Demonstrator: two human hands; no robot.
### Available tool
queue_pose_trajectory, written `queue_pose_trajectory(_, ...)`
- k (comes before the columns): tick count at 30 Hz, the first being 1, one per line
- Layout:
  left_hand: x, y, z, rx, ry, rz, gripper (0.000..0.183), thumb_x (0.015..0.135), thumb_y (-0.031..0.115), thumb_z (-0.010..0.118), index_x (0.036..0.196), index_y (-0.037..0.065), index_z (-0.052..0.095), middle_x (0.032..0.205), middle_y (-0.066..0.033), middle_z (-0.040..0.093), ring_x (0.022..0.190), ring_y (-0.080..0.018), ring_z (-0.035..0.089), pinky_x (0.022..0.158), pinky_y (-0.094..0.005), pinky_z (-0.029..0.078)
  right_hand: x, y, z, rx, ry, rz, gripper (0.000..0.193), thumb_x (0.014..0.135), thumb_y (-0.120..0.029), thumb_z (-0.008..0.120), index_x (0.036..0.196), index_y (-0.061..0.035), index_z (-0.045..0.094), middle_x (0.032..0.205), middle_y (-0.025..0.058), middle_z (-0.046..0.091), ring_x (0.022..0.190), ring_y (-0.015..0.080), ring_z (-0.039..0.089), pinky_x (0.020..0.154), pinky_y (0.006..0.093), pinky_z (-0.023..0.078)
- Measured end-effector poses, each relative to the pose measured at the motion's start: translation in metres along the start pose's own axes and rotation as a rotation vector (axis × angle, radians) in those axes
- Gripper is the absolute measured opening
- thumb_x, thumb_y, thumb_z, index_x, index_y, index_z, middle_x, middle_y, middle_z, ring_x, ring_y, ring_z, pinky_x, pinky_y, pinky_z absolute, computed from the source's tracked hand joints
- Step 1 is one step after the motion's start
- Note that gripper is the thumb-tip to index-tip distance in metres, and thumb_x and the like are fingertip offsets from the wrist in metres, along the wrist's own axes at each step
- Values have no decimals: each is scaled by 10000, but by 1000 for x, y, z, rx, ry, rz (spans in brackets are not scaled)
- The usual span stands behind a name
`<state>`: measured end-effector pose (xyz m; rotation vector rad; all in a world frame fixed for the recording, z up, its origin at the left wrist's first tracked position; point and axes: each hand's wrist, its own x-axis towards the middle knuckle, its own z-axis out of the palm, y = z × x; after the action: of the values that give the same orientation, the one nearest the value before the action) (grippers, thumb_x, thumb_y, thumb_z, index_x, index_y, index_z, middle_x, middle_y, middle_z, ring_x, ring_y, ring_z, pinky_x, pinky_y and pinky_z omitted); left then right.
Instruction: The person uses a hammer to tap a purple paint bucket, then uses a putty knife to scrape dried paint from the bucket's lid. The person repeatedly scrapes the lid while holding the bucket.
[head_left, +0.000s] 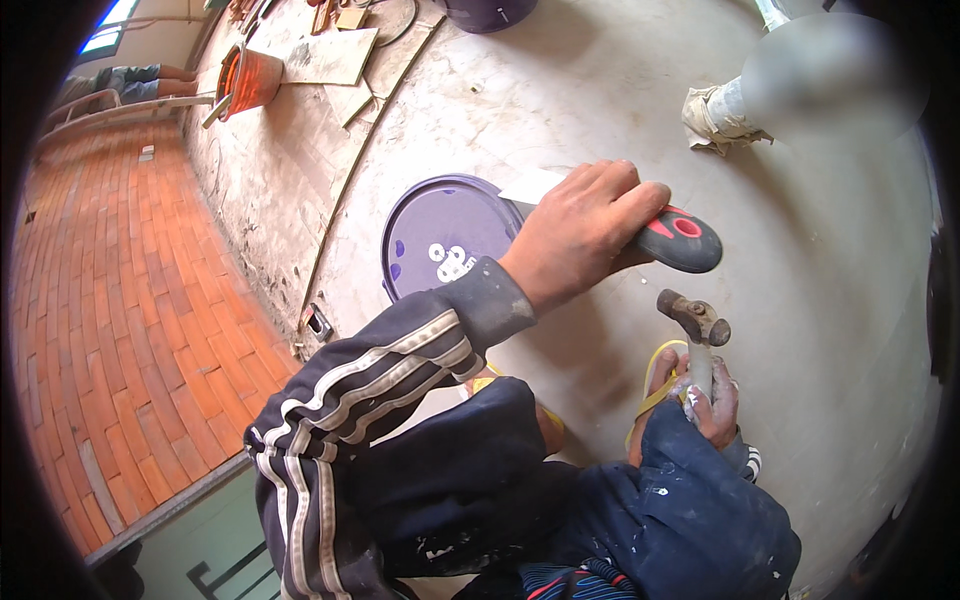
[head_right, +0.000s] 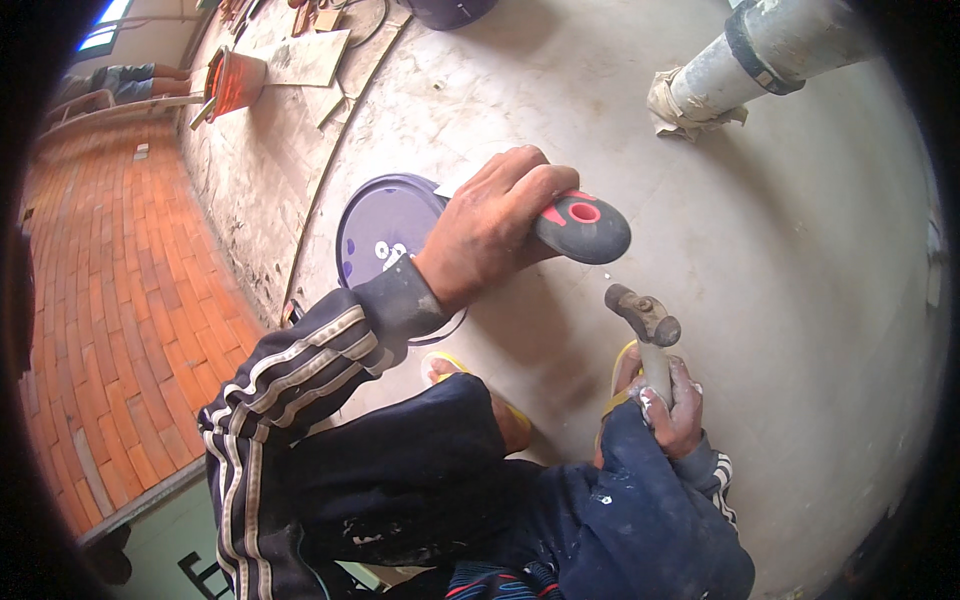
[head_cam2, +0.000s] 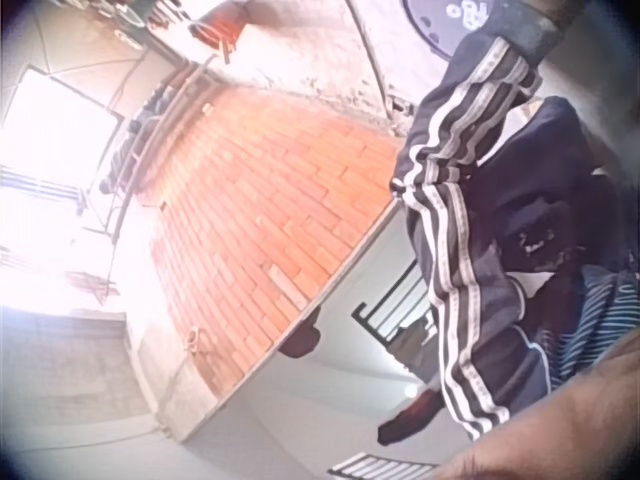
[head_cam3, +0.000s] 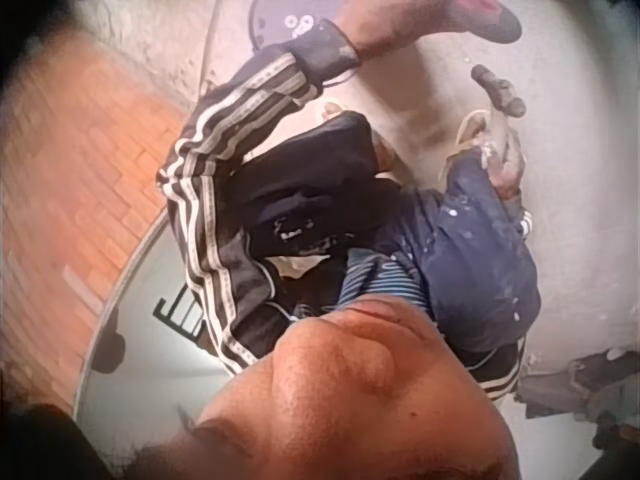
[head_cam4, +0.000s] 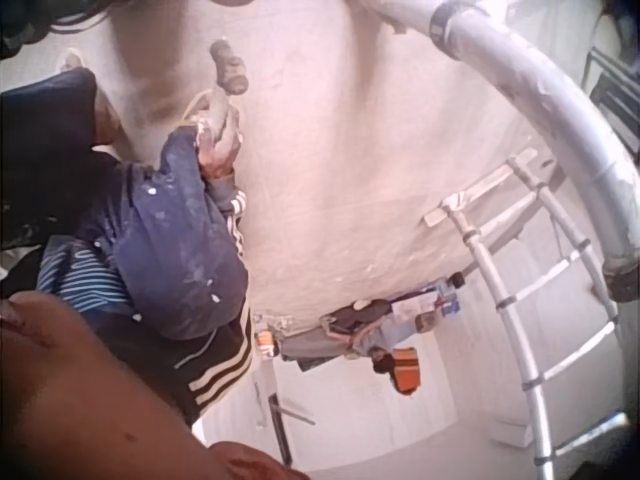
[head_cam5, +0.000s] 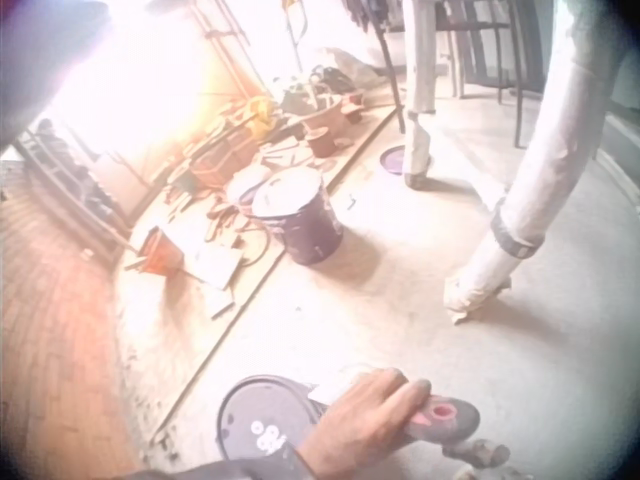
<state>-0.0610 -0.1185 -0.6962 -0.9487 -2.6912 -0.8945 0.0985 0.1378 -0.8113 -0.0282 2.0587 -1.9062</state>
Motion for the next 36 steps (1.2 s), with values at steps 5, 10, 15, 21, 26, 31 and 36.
queue_pose_trajectory(5, 3, 8, -5, -62, 65, -25, 405, 676, 217, 733, 992, 86, 517, 825, -82, 495, 791, -274, 539, 717, -375, 440, 4, -16, 1, 60, -23, 56, 309, 794, -119, 506, 1057, 43, 503, 712, 100, 625, 516, 128, 535, 501, 260, 428)
queue_pose_trajectory(10, 2, 1, -11, -42, 98, -32, 439, 642, 137, 761, 1006, 73, 524, 832, -100, 516, 787, -296, 554, 685, -375, 459, 7, -21, -1, 112, -62, 62, 290, 814, -114, 486, 1057, 43, 496, 732, 89, 629, 486, 91, 497, 469, 237, 402)
queue_pose_trajectory(15, 3, -1, -13, -81, 180, -77, 461, 620, 73, 777, 1004, 56, 523, 840, -111, 539, 770, -300, 571, 658, -372, 473, 3, -21, -5, 165, 6, 150, 302, 819, -135, 507, 1050, 59, 510, 750, 108, 629, 528, 131, 536, 503, 268, 428)
queue_pose_trajectory(21, 10, -5, -22, -173, 283, -199, 454, 624, 3, 749, 1014, 44, 521, 901, -133, 588, 784, -314, 604, 677, -364, 486, 10, -60, -25, -222, 202, -149, 303, 793, -182, 586, 959, 70, 557, 802, 147, 623, 661, 230, 606, 666, 335, 466)
queue_pose_trajectory(26, 19, -1, -26, -221, 263, -291, 281, 699, 8, 671, 963, 26, 578, 827, -136, 613, 754, -269, 621, 685, -339, 486, 29, -117, -17, 330, 104, -213, 404, 824, -216, 570, 1108, 54, 470, 801, 118, 602, 625, 149, 562, 606, 275, 461)
queue_pose_trajectory(31, 25, 9, -33, -234, 99, -363, 325, 686, 25, 701, 973, 16, 551, 902, -159, 570, 833, -350, 574, 718, -398, 461, 54, -137, -33, -53, -6, -61, 367, 821, -126, 525, 1138, 45, 459, 738, 79, 585, 634, 101, 553, 560, 237, 455)
queue_pose_trajectory(36, 22, 12, -20, -150, 122, -313, 282, 678, 3, 700, 919, 19, 555, 853, -133, 574, 784, -300, 590, 686, -356, 465, 53, -175, -32, 330, -118, -85, 382, 820, -128, 533, 1156, 35, 455, 725, 72, 586, 632, 93, 560, 575, 237, 465)
